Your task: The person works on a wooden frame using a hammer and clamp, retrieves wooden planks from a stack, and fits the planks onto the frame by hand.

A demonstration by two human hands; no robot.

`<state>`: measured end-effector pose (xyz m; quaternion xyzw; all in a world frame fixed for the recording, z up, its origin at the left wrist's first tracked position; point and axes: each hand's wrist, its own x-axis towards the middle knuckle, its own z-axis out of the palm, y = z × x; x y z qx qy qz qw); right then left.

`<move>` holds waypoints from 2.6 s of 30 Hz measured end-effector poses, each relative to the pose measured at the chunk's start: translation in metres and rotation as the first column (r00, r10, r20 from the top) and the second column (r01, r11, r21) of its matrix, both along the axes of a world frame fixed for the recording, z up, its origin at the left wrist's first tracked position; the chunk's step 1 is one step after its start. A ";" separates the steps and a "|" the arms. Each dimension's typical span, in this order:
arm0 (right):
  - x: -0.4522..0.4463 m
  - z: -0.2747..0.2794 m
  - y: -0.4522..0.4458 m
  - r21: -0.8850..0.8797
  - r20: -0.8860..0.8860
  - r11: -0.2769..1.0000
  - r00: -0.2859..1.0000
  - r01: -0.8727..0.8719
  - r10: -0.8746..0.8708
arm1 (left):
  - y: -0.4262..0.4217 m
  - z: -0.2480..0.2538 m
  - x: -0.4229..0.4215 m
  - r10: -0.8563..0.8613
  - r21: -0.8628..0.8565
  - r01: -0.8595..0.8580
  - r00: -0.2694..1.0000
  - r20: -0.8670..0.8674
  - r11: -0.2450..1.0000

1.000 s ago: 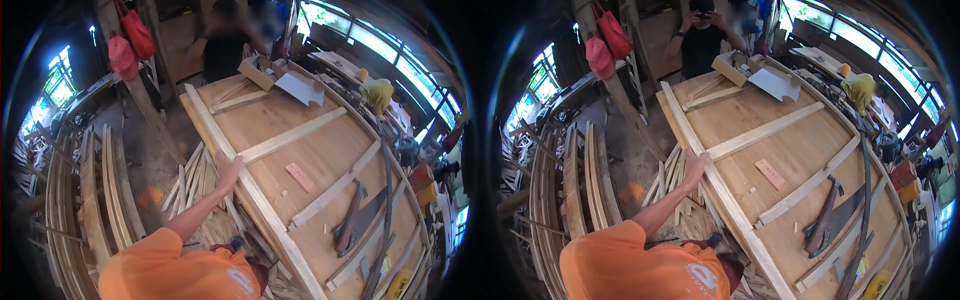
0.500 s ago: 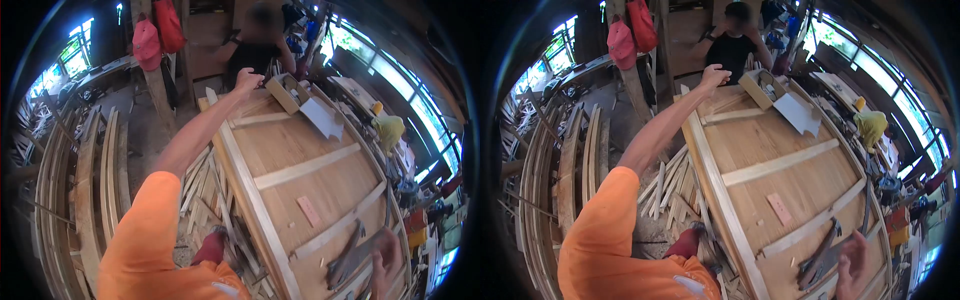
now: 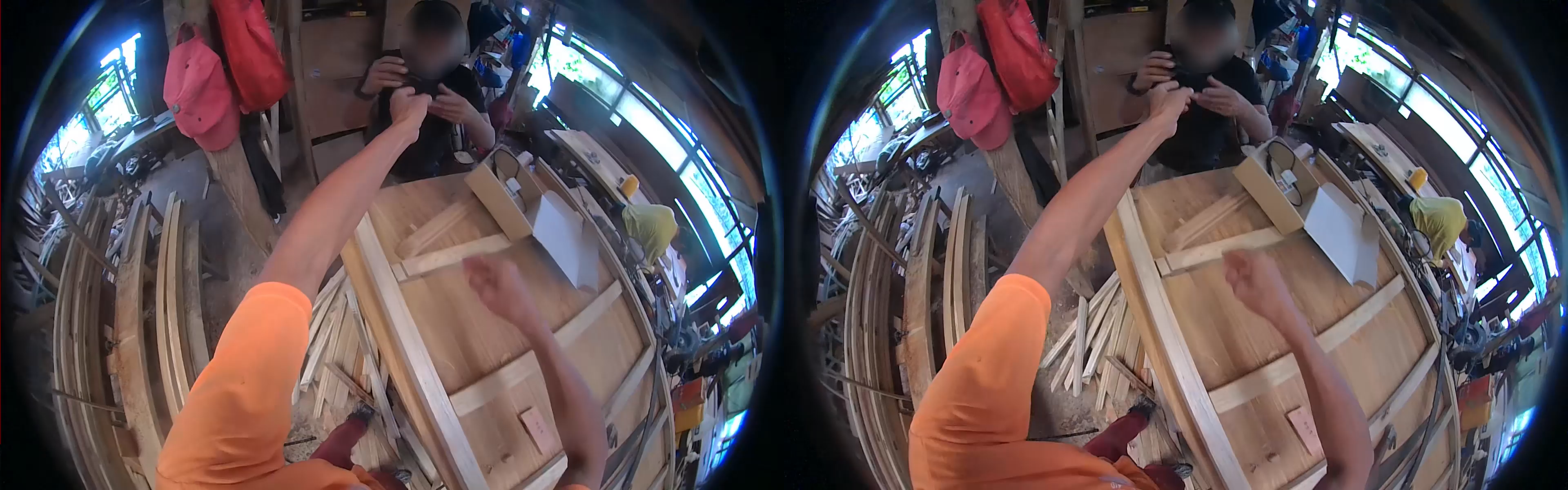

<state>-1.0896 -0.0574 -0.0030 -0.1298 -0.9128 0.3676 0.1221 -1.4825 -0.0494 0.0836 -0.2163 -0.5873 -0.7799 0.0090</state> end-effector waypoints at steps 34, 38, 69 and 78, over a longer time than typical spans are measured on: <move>-0.325 0.002 -0.154 -0.524 -0.281 0.819 0.955 -0.235 0.095 | -0.278 -0.139 -0.067 -0.673 0.758 0.321 0.711 0.204 0.568; -0.244 0.019 -0.194 -0.571 -0.314 0.714 0.911 -0.405 0.266 | -0.331 -0.106 0.071 -0.619 0.716 0.371 0.778 0.108 0.592; -0.169 0.123 -0.571 -0.521 -0.459 0.448 0.682 -0.726 0.570 | -0.787 -0.015 0.237 -0.017 0.324 0.010 1.000 0.017 0.946; -0.306 0.107 -0.593 -0.614 -0.504 0.330 0.678 -0.717 0.535 | -0.812 -0.006 0.102 0.009 0.267 -0.012 1.000 0.012 0.964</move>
